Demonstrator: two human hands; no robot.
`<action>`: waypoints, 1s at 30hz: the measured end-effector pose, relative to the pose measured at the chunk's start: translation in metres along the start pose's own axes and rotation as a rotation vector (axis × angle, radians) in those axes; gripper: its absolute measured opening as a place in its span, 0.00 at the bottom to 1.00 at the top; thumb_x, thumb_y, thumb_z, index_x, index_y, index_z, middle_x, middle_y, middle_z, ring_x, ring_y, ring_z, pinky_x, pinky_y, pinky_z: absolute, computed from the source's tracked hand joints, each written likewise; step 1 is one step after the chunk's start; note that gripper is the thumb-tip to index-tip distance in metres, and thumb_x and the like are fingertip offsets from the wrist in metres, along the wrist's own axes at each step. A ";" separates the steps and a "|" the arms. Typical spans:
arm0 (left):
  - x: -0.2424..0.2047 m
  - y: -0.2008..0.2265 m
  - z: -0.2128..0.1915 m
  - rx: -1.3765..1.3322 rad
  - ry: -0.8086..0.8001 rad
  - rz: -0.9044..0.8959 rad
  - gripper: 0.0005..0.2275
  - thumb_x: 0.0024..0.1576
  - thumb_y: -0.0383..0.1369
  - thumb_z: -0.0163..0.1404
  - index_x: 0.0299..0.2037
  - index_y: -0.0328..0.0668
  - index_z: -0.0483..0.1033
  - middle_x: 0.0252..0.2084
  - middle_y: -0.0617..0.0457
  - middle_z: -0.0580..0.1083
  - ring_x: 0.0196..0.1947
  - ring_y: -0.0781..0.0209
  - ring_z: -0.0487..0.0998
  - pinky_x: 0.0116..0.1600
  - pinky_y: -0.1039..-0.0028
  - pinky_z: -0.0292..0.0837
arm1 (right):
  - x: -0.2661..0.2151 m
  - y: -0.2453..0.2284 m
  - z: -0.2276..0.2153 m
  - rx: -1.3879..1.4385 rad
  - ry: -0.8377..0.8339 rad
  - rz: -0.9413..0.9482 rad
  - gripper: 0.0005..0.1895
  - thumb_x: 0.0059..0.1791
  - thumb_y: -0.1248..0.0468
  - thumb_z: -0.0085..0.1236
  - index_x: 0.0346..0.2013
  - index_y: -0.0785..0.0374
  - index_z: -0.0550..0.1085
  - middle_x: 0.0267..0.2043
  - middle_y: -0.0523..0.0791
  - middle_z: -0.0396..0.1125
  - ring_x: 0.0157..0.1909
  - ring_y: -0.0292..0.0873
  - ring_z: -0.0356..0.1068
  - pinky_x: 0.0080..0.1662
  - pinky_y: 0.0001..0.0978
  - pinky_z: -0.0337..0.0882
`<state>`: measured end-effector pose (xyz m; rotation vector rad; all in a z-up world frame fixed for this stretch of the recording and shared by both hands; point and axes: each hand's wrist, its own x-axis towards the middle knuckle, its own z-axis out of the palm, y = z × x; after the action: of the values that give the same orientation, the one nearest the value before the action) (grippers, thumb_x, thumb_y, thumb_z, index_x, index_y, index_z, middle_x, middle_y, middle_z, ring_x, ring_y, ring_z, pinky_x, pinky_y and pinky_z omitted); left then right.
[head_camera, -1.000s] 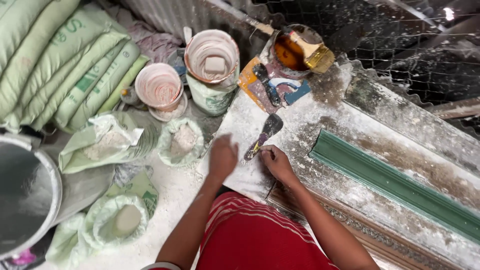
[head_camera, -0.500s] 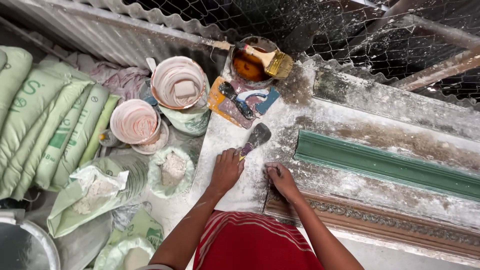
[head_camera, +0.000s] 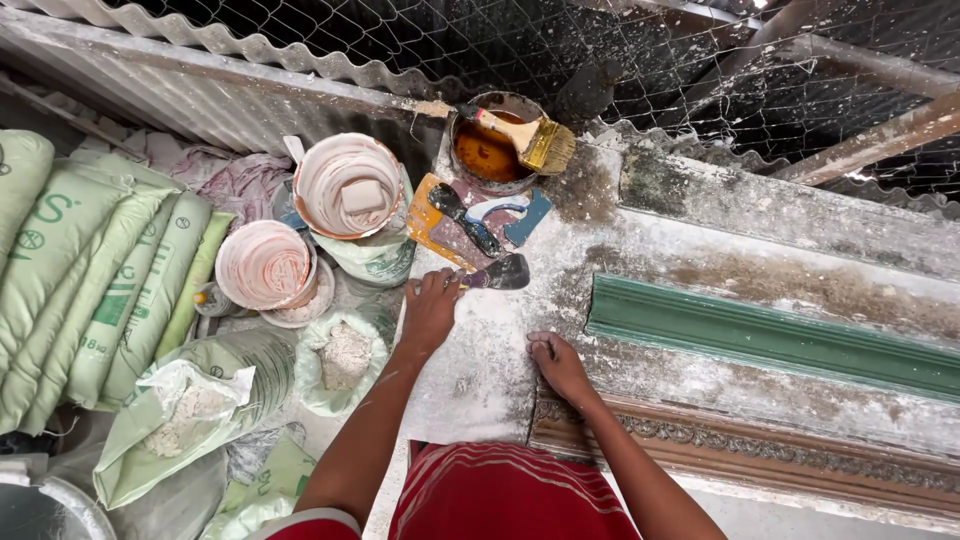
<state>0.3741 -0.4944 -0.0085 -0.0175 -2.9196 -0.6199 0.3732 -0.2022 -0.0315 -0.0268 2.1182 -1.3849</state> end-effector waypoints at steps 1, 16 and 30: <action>0.002 0.003 0.004 -0.008 0.016 -0.015 0.17 0.62 0.36 0.47 0.61 0.46 0.73 0.57 0.52 0.71 0.59 0.56 0.67 0.62 0.49 0.54 | 0.000 0.003 -0.001 -0.028 0.011 0.012 0.17 0.56 0.62 0.49 0.56 0.66 0.73 0.45 0.47 0.75 0.46 0.40 0.72 0.52 0.30 0.71; -0.001 0.014 0.019 -0.073 0.228 -0.195 0.22 0.63 0.41 0.47 0.63 0.37 0.67 0.65 0.38 0.65 0.65 0.42 0.63 0.66 0.44 0.51 | -0.018 -0.061 0.019 -0.273 0.005 -0.113 0.15 0.56 0.61 0.49 0.54 0.63 0.75 0.50 0.46 0.74 0.50 0.42 0.75 0.54 0.32 0.71; -0.038 -0.247 0.142 -0.908 0.389 -1.051 0.27 0.66 0.40 0.46 0.67 0.23 0.56 0.42 0.30 0.76 0.36 0.47 0.79 0.45 0.61 0.75 | 0.081 -0.108 0.111 -0.861 -0.153 -1.068 0.22 0.50 0.63 0.52 0.60 0.58 0.72 0.71 0.48 0.61 0.75 0.54 0.53 0.74 0.55 0.49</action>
<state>0.3791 -0.6615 -0.2419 1.3628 -1.8457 -1.7413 0.3291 -0.3697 -0.0094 -1.7206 2.4599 -0.7194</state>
